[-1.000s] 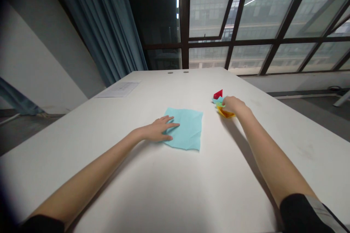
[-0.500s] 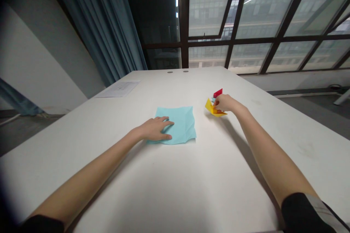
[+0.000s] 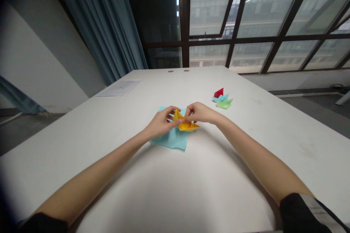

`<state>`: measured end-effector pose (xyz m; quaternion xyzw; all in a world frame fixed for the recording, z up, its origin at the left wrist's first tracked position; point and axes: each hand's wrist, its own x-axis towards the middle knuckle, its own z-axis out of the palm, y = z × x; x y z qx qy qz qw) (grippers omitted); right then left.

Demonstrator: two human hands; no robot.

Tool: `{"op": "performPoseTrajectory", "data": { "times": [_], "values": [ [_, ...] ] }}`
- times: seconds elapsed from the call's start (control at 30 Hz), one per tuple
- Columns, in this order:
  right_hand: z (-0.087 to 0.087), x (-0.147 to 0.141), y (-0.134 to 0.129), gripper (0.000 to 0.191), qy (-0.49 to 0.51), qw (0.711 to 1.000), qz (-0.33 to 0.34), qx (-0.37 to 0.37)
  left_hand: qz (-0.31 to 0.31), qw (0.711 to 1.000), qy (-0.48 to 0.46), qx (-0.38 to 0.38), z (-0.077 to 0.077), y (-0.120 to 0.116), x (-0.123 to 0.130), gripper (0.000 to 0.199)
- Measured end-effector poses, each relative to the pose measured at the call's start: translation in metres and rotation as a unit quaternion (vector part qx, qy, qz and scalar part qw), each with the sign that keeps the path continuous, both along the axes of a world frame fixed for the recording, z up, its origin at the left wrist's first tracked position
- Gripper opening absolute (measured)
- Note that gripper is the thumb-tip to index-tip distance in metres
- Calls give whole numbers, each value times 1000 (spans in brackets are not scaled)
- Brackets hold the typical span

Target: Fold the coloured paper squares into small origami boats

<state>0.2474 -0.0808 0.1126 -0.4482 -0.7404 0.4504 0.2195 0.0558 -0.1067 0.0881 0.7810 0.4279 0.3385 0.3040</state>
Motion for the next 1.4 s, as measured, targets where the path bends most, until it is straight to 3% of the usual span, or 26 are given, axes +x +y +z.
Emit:
{"op": "performPoseTrajectory", "data": {
  "times": [0.1, 0.3, 0.47, 0.57, 0.63, 0.77, 1.0, 1.1, 1.27, 1.4],
  "values": [
    [4, 2, 1, 22, 60, 998, -27, -17, -33, 998, -44, -22, -3, 6, -5, 32],
    [4, 1, 5, 22, 134, 985, -106, 32, -67, 994, -52, -72, 1, 8, -7, 28],
    [2, -9, -2, 25, 121, 983, -80, 109, -10, 988, -59, -143, 2, 8, -2, 31],
    [2, -10, -5, 58, 54, 970, -88, 220, 39, 988, -59, -139, -5, 16, -5, 35],
    [2, -8, -7, 69, -31, 949, -71, 305, 80, 987, -59, -123, -11, 23, -8, 35],
    [2, -5, -8, 39, -193, 907, 20, 374, 126, 984, -71, -99, -17, 32, -13, 34],
    [2, -10, -12, 6, -321, 847, 24, 423, 133, 976, -108, -132, -8, 25, -6, 32],
    [2, -11, -12, 9, -339, 832, 20, 439, 136, 965, -149, -167, -6, 22, -4, 29],
    [1, -15, -13, 13, -329, 826, -4, 458, 137, 919, -249, -272, -8, 22, -4, 25],
    [4, -15, -15, 15, -243, 814, 10, 527, 159, 892, -296, -302, -12, 27, -10, 21]
  ]
}}
